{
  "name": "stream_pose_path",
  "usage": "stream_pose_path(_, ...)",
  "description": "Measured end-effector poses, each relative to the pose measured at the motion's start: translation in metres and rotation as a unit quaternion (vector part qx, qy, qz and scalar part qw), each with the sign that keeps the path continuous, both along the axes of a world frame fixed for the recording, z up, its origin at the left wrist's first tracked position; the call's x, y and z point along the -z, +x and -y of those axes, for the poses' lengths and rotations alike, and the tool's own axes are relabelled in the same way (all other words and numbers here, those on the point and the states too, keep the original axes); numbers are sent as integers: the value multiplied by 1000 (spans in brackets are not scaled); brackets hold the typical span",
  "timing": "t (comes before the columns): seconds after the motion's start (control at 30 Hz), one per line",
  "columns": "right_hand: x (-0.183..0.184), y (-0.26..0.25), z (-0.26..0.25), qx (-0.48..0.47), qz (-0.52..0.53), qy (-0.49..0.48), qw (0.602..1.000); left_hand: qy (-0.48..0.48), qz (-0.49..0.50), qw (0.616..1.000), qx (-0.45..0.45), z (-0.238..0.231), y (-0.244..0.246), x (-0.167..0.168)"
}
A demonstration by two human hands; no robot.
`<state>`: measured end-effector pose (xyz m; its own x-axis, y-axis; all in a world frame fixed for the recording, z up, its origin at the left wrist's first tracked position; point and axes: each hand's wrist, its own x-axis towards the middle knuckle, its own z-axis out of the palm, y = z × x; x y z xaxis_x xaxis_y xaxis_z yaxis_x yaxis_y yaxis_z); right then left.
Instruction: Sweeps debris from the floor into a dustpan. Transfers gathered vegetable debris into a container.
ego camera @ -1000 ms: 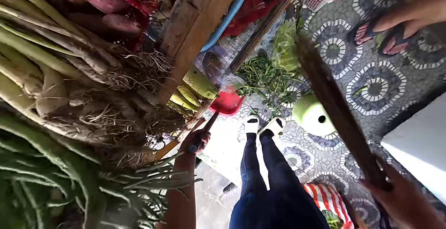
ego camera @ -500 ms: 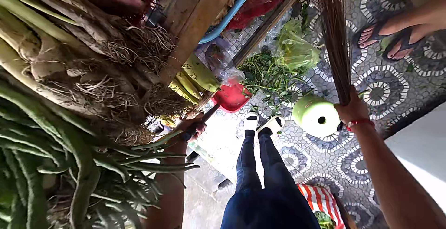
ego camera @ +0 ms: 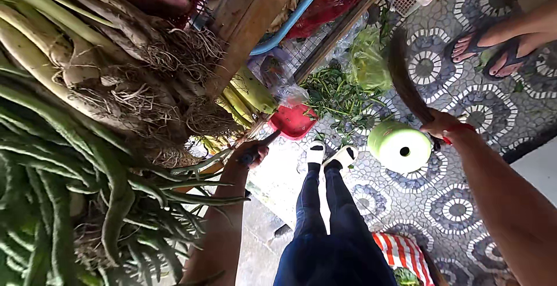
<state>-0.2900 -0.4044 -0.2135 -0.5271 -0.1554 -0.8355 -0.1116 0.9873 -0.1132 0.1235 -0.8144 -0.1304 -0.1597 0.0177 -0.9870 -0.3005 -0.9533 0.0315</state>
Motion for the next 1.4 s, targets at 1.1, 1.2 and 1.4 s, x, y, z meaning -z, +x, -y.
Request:
stream_pose_path(1.1,-122,282,112,-224,275,82,931,5,17,998,53,-33,14,15)
stream_pose_path(1.2,-196,258,76,-154,226,113,955,-3,-17,998,54,-24,32,21)
stream_pose_path(1.4,-239,277,-39,233,191,32,953,-14,-1,997,76,-9,38,24)
